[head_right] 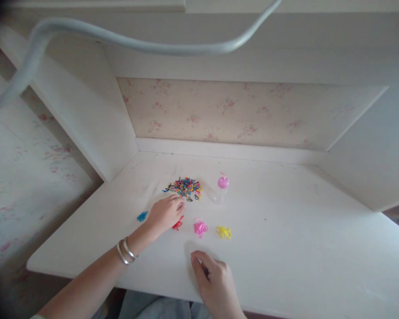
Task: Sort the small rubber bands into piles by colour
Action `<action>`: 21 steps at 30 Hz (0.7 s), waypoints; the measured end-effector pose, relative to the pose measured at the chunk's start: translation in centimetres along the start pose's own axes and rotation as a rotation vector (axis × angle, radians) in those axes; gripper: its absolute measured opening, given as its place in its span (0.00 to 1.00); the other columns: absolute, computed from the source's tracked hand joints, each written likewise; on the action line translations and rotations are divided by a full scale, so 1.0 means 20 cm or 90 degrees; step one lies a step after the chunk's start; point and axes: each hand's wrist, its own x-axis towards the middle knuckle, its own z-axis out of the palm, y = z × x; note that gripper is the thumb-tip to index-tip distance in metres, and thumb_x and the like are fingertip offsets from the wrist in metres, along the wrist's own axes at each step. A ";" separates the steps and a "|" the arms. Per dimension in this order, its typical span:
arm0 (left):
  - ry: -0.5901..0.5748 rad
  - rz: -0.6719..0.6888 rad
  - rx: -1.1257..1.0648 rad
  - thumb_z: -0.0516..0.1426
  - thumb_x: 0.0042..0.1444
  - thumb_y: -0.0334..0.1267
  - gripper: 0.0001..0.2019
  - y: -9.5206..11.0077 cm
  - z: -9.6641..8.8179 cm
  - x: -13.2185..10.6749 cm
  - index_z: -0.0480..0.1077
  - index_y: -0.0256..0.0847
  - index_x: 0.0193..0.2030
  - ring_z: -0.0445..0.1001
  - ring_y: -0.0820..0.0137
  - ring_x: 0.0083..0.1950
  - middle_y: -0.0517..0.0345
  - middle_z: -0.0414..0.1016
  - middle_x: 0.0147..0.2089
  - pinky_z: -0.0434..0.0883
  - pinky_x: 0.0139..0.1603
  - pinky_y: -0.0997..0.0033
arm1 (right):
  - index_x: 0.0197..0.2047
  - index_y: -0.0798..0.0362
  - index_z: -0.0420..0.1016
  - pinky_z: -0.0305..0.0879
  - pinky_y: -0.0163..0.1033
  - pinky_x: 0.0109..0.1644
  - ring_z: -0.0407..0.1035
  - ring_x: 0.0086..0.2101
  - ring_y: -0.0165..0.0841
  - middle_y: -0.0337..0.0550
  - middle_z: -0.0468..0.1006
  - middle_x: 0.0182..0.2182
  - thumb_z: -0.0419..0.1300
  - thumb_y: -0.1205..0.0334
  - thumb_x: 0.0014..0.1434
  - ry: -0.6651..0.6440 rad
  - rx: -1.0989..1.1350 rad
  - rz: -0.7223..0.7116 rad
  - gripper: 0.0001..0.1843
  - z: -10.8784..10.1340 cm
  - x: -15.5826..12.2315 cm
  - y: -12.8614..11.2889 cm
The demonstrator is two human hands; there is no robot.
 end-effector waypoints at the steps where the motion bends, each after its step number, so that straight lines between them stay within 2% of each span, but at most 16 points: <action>1: -0.005 0.005 0.022 0.49 0.63 0.43 0.13 0.01 0.01 0.04 0.73 0.44 0.41 0.76 0.65 0.40 0.53 0.76 0.44 0.68 0.39 0.67 | 0.37 0.50 0.78 0.58 0.29 0.25 0.64 0.20 0.28 0.38 0.73 0.20 0.48 0.47 0.63 0.002 -0.002 -0.002 0.22 0.00 0.00 0.00; 7: -0.048 0.030 0.083 0.49 0.62 0.46 0.16 0.05 0.09 0.15 0.73 0.39 0.40 0.75 0.63 0.44 0.48 0.74 0.46 0.69 0.42 0.66 | 0.34 0.51 0.78 0.58 0.29 0.24 0.63 0.19 0.28 0.37 0.70 0.17 0.45 0.45 0.63 0.022 -0.018 -0.037 0.26 0.01 -0.01 0.04; 12: -0.066 0.025 0.089 0.47 0.64 0.39 0.15 0.05 0.12 0.19 0.73 0.37 0.42 0.75 0.63 0.46 0.45 0.73 0.48 0.70 0.45 0.66 | 0.35 0.50 0.78 0.57 0.29 0.24 0.64 0.19 0.27 0.37 0.71 0.18 0.46 0.47 0.64 0.022 -0.009 -0.055 0.23 0.02 -0.01 0.05; 16: -0.068 0.035 0.078 0.46 0.64 0.35 0.14 0.04 0.13 0.20 0.73 0.38 0.41 0.75 0.65 0.45 0.47 0.74 0.46 0.70 0.44 0.68 | 0.37 0.49 0.78 0.58 0.29 0.25 0.65 0.20 0.27 0.36 0.72 0.19 0.47 0.49 0.64 0.012 -0.001 -0.063 0.20 0.01 -0.01 0.06; 21: -0.046 0.041 0.048 0.47 0.65 0.39 0.13 0.00 0.12 0.19 0.72 0.40 0.41 0.75 0.67 0.45 0.52 0.75 0.45 0.69 0.46 0.70 | 0.36 0.48 0.77 0.58 0.29 0.25 0.67 0.21 0.27 0.37 0.74 0.20 0.46 0.50 0.65 0.011 0.012 -0.061 0.21 0.01 -0.01 0.05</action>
